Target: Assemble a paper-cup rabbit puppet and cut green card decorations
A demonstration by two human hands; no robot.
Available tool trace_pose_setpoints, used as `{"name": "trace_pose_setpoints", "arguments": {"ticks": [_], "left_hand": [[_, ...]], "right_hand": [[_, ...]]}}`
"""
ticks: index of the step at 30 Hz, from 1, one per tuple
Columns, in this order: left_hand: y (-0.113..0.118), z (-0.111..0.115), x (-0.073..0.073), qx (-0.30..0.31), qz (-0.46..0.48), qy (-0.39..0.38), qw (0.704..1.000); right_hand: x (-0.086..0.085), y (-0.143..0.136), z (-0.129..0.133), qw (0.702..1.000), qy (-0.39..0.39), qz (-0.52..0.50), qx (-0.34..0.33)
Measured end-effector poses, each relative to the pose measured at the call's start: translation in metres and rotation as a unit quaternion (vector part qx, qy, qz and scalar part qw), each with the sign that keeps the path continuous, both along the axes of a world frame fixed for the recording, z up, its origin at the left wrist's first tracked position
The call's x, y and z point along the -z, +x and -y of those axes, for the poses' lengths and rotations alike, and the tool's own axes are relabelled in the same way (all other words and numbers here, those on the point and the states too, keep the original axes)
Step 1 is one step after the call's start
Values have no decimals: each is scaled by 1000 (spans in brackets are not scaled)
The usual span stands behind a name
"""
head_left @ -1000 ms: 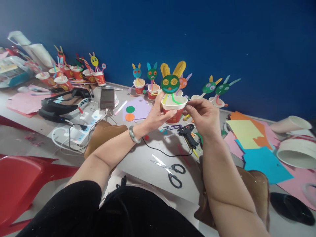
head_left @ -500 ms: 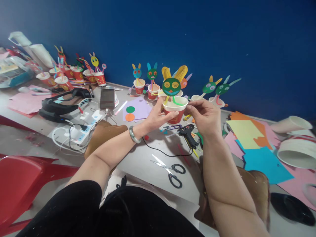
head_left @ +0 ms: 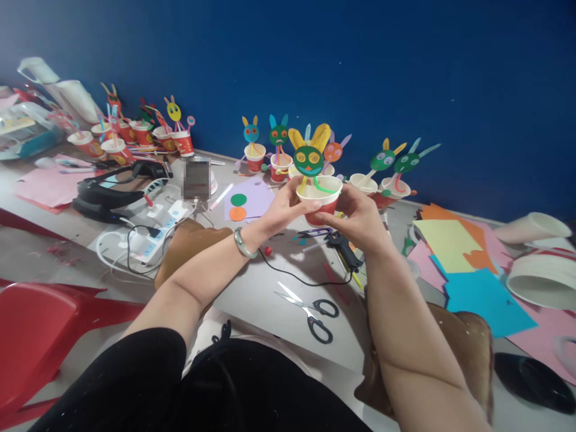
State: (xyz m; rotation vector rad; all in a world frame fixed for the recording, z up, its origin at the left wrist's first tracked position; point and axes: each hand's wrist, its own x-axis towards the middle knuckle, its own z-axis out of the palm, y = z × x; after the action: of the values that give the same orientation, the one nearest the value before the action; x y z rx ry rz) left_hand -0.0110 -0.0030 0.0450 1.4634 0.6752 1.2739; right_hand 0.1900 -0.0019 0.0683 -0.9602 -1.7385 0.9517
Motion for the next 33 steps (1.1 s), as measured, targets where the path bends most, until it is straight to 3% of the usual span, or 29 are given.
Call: {"name": "trace_pose_setpoints", "arguments": {"ticks": [9, 14, 21, 27, 33], "left_hand": [[-3, -5, 2, -83, 62, -102, 989], [-7, -4, -5, -57, 76, -109, 989], [-6, -2, -12, -64, 70, -108, 990], [-8, 4, -17, -57, 39, -81, 994], [-5, 0, -9, -70, 70, -110, 989]], "right_hand": [[-1, -2, 5, 996, 56, 72, 7], [1, -1, 4, 994, 69, 84, -2], [5, 3, 1, 977, 163, 108, 86], [4, 1, 4, 984, 137, 96, 59], [-1, -1, 8, 986, 125, 94, 55]]}}
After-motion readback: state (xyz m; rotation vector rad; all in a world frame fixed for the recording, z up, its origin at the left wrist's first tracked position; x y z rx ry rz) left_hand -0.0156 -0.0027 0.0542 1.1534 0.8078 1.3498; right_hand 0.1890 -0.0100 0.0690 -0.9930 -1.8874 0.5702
